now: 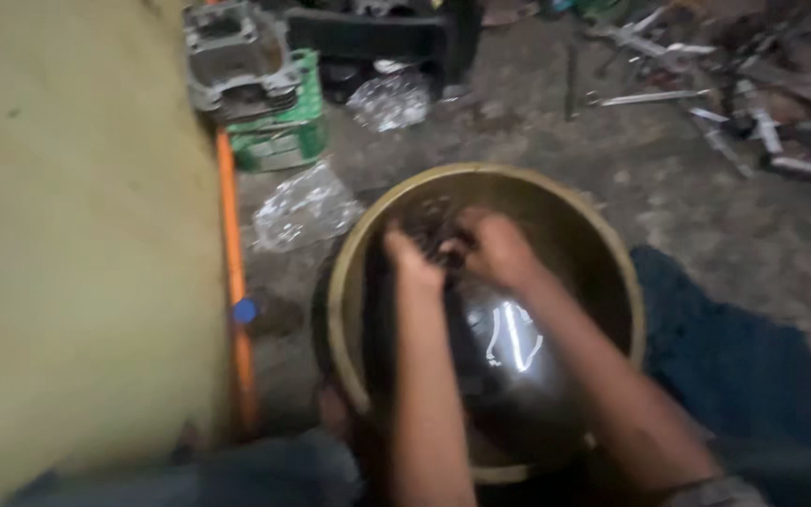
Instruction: The person scrubs a metal chain with a brush in a bucket of liquid. They repeatedly dip the chain into the liquid and scrub it with the brush, lifting it occasionally to inspect the links.
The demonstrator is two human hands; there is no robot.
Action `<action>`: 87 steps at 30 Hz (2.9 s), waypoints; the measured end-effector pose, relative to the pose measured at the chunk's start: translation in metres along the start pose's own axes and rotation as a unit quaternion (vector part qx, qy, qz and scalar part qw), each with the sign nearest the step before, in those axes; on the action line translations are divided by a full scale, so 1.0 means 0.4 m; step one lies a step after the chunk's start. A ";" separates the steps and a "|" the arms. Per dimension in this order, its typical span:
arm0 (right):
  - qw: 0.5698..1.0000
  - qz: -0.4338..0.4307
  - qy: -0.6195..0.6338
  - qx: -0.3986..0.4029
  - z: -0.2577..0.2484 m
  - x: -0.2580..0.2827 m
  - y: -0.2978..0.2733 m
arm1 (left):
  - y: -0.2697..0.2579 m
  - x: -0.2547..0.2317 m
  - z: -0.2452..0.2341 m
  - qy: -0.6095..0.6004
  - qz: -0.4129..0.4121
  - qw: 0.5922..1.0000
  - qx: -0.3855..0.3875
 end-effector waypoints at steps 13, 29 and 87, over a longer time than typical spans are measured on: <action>0.984 -0.075 -0.028 -0.160 -0.080 0.097 0.033 | -0.009 0.013 0.035 0.082 0.044 0.985 0.145; 0.983 -0.056 -0.128 -0.119 -0.107 0.209 0.032 | -0.002 0.043 0.039 0.027 -0.009 0.994 0.101; 0.959 -0.144 -0.220 -0.102 -0.074 0.128 0.036 | -0.038 0.097 -0.015 0.087 -0.051 0.990 0.094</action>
Point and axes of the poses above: each hand's wrist, its own y-axis towards the middle knuckle, its own z-axis out of the palm, x = y × z, the point moved 2 cm from there along y, towards the middle knuckle, and after that the axes turned 6 degrees about y, right-handed, at the moved point
